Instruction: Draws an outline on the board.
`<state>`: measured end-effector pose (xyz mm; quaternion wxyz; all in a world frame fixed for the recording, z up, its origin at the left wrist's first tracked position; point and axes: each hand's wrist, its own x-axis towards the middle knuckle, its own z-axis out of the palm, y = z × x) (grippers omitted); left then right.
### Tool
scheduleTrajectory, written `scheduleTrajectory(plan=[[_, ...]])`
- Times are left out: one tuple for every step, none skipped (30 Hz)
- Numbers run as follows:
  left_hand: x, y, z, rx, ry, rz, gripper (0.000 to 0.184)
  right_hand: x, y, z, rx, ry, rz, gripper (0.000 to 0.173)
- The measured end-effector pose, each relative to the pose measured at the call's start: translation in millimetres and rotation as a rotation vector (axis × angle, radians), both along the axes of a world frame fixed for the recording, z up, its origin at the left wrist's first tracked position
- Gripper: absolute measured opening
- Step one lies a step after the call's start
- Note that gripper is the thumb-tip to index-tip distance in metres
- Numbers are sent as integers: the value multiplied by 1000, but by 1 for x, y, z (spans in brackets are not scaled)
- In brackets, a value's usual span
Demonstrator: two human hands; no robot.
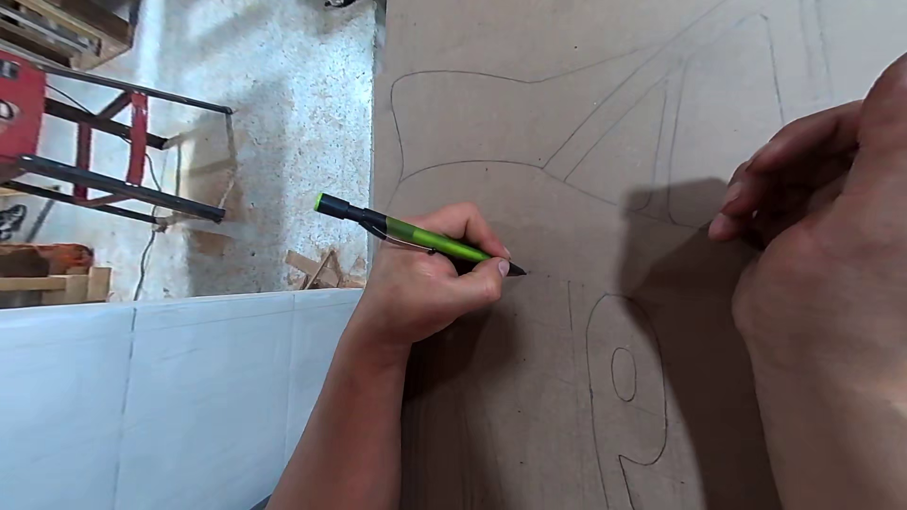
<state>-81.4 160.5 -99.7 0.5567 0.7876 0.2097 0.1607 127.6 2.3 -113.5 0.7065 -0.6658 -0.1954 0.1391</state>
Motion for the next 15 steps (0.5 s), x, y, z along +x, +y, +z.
scheduleTrajectory(plan=[[0,2,-1,3,-11,-13,5,0,0,0,-3,-2,-1,45],[0,5,-3,9,-28,-30,4,0,0,0,-1,-6,-4,45],[0,6,-3,10,-34,-40,4,0,1,-1,4,-10,-7,45],[-1,6,-4,5,-35,-43,3,1,1,-1,4,-12,-6,45],[-2,6,-3,-4,-29,-50,4,1,1,-1,3,-12,-3,45],[-4,5,-1,-12,-13,-63,4,0,0,-1,2,-8,-2,45],[-6,5,1,-20,1,-85,5,1,0,-1,-2,-5,-3,45],[-8,5,3,-27,16,-109,5,1,0,-1,-2,-5,-3,45],[-10,6,3,-34,28,-138,5,1,1,-1,0,-6,-4,45],[-11,7,3,-38,36,-167,5,1,1,-1,5,-11,-2,45],[-11,7,4,-38,43,-184,6,2,1,-2,11,-17,3,44],[-12,6,4,-41,50,-190,7,2,0,-2,17,-19,7,45],[-11,6,4,-45,50,-192,7,2,0,-2,17,-21,10,44],[-11,6,4,-45,48,-198,8,2,0,-3,16,-22,10,44],[-11,6,3,-45,46,-202,7,2,1,-3,19,-19,8,44]])
